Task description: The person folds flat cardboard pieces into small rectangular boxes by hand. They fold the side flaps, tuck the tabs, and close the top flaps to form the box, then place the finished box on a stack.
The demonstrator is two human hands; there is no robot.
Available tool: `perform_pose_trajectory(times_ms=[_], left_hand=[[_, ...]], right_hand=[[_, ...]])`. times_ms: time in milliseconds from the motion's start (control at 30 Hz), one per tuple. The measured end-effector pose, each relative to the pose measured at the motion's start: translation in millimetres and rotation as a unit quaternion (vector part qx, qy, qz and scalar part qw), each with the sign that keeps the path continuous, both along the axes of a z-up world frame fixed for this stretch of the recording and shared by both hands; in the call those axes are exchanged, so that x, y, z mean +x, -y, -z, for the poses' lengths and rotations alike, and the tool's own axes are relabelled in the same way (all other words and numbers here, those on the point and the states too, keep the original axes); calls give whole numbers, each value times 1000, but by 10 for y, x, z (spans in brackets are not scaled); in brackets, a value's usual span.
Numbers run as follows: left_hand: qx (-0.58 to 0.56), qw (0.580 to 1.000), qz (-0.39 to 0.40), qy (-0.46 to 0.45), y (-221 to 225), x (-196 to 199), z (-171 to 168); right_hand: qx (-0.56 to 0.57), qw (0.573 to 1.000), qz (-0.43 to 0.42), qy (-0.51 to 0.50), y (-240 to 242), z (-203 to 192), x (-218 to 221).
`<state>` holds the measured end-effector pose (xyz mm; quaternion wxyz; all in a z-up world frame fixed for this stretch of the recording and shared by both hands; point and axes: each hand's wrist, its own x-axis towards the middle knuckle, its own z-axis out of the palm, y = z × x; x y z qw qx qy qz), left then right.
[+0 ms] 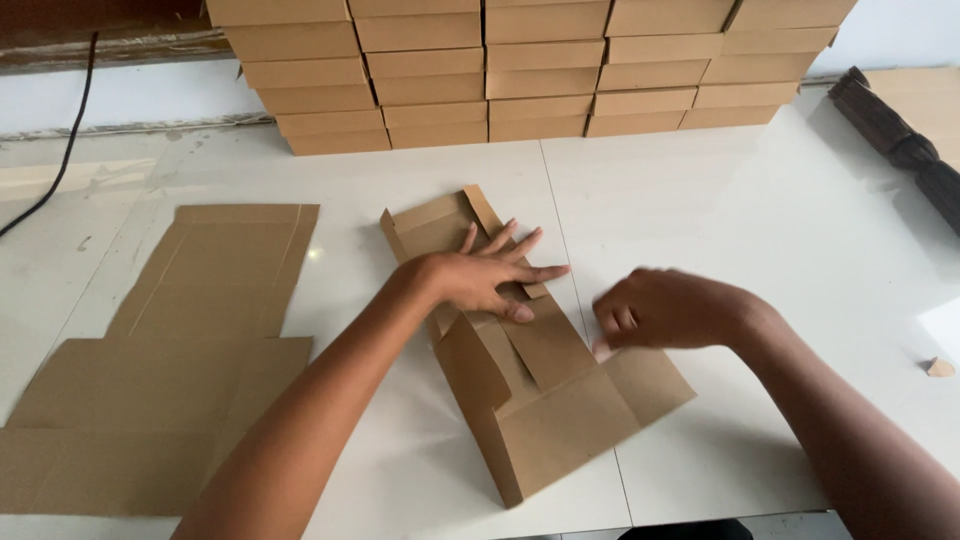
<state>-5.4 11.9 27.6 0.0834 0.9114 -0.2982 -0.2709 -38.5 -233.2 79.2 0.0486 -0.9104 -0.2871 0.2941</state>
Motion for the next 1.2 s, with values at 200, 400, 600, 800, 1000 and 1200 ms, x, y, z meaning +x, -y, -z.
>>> perform_pose_trajectory(times_ms=[200,400,600,800,1000,1200], left_hand=[[-22,1000,-17,1,-171,145,106],[-34,999,-6,6,-204,142,110],[-54,999,-8,7,-222,172,174],[-52,999,1,17,-226,159,170],[-44,999,1,16,-214,164,165],[-52,999,-2,10,-218,130,121]], right_hand=[[51,998,29,-8,258,276,197],[82,988,110,-74,261,383,277],[221,963,-25,-155,30,225,76],[-69,989,-69,110,-242,84,-176],[-87,990,-43,101,-96,298,-60],[-119,987,-104,36,96,512,-106]])
